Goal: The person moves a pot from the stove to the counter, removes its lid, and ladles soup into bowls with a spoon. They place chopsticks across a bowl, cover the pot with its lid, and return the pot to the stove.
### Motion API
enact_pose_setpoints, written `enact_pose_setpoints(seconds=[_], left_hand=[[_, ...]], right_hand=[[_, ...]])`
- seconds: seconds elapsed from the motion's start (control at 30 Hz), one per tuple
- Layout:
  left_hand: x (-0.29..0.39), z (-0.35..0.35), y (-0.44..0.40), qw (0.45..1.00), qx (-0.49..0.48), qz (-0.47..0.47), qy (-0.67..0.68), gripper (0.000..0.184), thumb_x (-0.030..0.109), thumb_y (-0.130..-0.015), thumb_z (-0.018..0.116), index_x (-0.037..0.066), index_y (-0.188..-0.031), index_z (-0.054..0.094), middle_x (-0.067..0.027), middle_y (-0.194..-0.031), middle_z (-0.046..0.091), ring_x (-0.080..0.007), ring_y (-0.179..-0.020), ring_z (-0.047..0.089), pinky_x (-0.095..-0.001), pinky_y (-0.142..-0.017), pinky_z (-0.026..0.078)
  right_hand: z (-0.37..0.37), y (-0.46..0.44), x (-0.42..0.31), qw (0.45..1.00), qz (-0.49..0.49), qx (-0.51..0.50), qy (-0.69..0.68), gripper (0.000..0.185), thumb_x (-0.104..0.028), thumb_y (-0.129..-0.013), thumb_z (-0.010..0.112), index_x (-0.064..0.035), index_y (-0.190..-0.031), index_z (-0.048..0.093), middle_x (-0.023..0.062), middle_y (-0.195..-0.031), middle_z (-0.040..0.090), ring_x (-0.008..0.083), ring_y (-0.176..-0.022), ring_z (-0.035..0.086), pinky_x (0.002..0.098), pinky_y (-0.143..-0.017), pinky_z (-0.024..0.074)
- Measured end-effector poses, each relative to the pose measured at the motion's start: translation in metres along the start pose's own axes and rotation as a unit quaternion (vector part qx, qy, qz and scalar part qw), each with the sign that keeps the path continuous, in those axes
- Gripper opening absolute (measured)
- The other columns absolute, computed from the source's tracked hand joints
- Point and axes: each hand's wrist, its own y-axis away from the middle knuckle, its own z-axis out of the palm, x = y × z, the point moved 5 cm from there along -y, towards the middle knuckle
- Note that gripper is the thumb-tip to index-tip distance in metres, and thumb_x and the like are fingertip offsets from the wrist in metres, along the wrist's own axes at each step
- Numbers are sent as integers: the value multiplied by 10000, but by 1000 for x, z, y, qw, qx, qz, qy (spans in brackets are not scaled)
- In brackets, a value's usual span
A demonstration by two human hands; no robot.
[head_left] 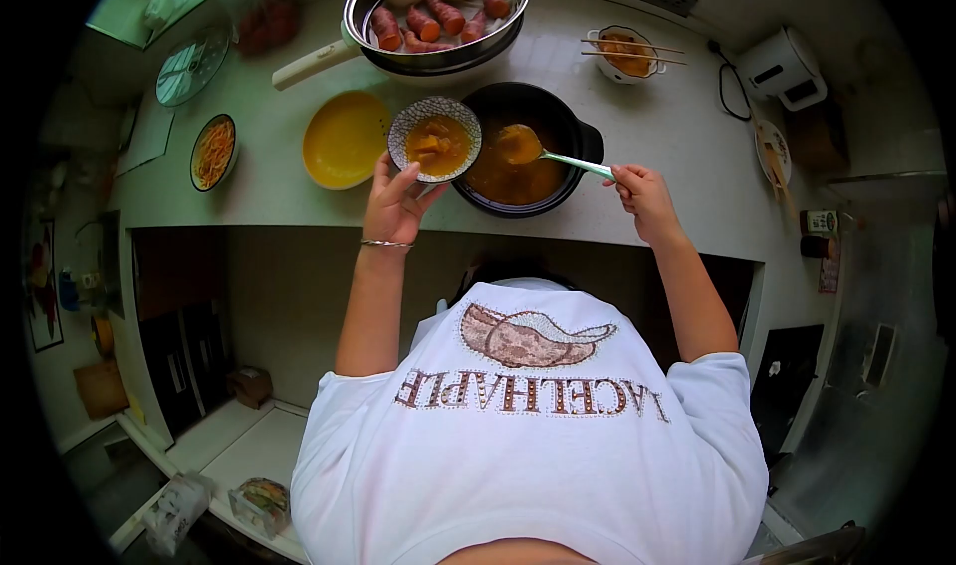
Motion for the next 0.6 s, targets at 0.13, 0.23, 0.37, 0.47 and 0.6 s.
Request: enact_pose_setpoints(seconds=[0.13,0.23,0.37,0.47,0.6], left_hand=[[-8,3,-1,1000,11,-13,-6,560,55,-768,595,115,-1229,283,-109,-1164,445,-264,-1076,474,-467,-857,452],[-15,10,-1,1000,8,-23,-6,575,54,-768,598,119,-1237,272,-108,-1164,443,-259,-1075,472,-472,-862,444],[-27,22,-2,999,-5,-47,-2,582,56,-774,595,123,-1247,263,-104,-1155,453,-251,-1071,476,-482,-865,437],[-32,33,-1,998,-19,-62,8,576,57,-780,590,125,-1249,262,-102,-1149,465,-247,-1068,481,-488,-869,431],[-35,42,-2,996,-40,-70,23,559,56,-788,582,125,-1244,267,-93,-1134,482,-242,-1054,494,-489,-874,427]], right_hand=[[-16,11,-34,999,-33,0,-12,242,-201,-844,544,6,-726,582,-60,-500,376,26,-410,255,189,-385,190],[-19,21,-57,998,-51,-11,-22,233,-186,-847,539,8,-724,578,-59,-493,375,24,-401,250,189,-374,178],[-6,32,-77,997,-71,-31,-25,239,-192,-859,533,6,-730,571,-61,-480,363,16,-388,248,173,-358,183],[11,35,-81,996,-77,-40,-3,240,-184,-848,540,16,-721,584,-46,-497,389,33,-426,282,199,-397,209],[30,45,-85,963,-189,16,190,236,-184,-846,552,1,-705,591,11,-520,460,94,-479,413,236,-463,311]])
